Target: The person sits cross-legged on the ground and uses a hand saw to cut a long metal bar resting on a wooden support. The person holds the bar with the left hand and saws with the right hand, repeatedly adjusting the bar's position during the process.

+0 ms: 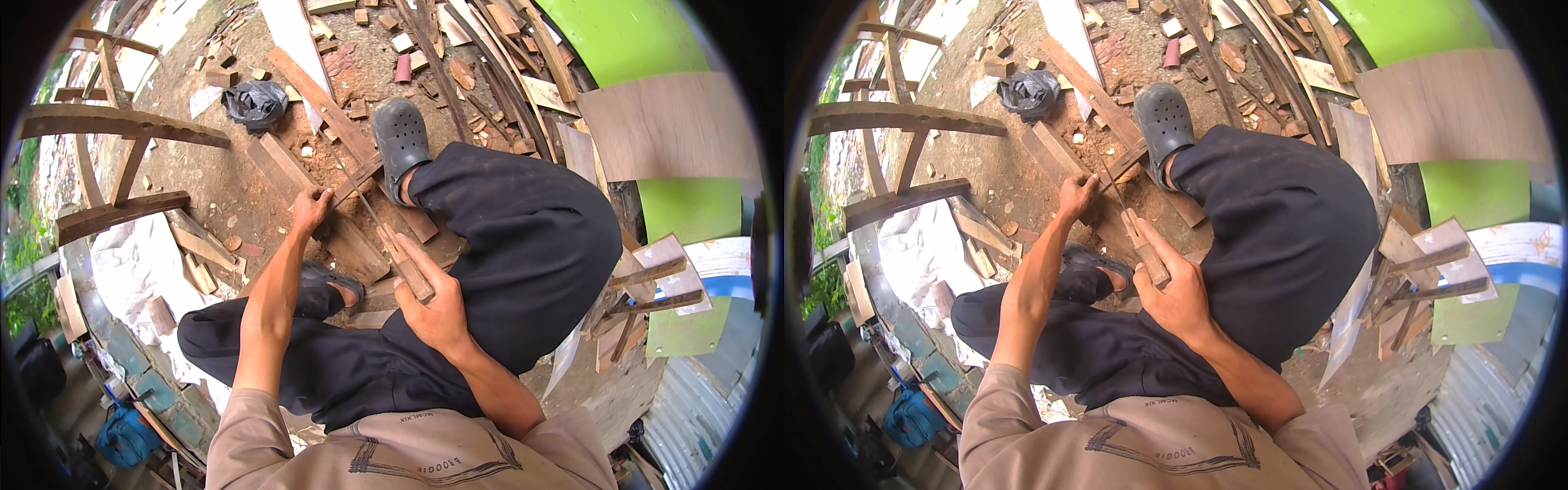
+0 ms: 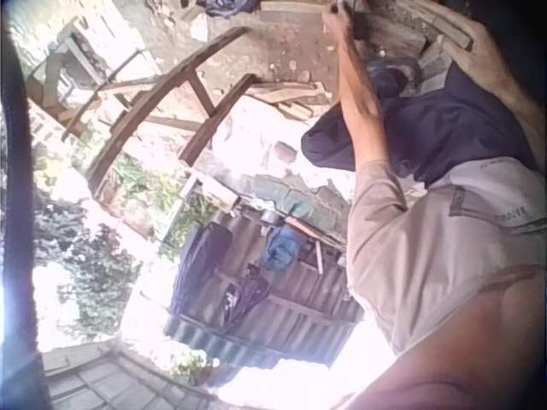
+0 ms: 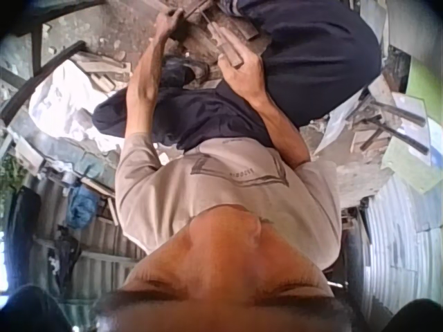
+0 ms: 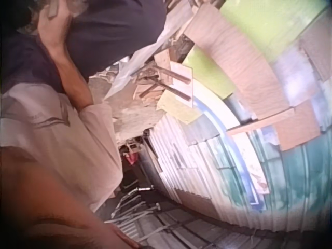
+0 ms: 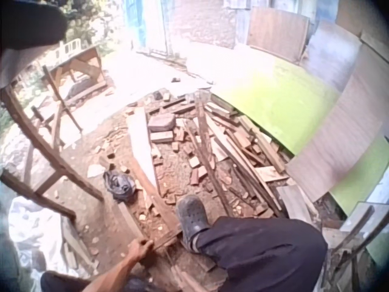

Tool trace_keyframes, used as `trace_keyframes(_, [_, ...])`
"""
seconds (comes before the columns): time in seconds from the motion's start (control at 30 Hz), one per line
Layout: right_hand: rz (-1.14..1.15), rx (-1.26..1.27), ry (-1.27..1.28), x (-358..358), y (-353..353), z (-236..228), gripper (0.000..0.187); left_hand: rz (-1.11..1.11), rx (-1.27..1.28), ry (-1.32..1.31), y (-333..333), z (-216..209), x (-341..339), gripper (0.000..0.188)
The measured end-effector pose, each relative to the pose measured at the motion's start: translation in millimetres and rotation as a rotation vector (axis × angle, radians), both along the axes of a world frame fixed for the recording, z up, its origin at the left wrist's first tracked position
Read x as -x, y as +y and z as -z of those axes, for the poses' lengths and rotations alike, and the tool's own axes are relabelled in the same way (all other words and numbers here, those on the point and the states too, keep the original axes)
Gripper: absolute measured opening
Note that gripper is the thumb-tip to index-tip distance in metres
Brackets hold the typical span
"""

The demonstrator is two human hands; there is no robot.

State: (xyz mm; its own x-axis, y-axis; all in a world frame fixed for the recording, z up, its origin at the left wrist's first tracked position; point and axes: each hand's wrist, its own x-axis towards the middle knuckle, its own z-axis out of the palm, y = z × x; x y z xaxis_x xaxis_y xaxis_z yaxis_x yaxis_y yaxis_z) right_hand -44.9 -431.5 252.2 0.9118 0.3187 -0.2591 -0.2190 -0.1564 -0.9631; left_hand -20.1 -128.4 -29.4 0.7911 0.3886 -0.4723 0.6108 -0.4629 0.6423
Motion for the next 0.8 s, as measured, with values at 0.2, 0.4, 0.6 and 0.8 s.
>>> trace_keyframes(0.2, [0.002,0.022,0.005,1,0,2,0.056,0.046,-0.176,0.084,-14,-1,-6,0.043])
trace_keyframes(0.4, [0.016,0.016,0.011,2,0,1,0.056,0.089,-0.233,0.131,-26,-5,-9,0.051])
trace_keyframes(0.6, [0.073,-0.079,0.223,2,-2,1,0.056,-0.019,-0.231,0.097,-18,4,-4,0.055])
trace_keyframes(0.8, [0.083,-0.064,0.202,3,-4,1,0.055,-0.093,-0.096,-0.020,-13,-3,0,0.044])
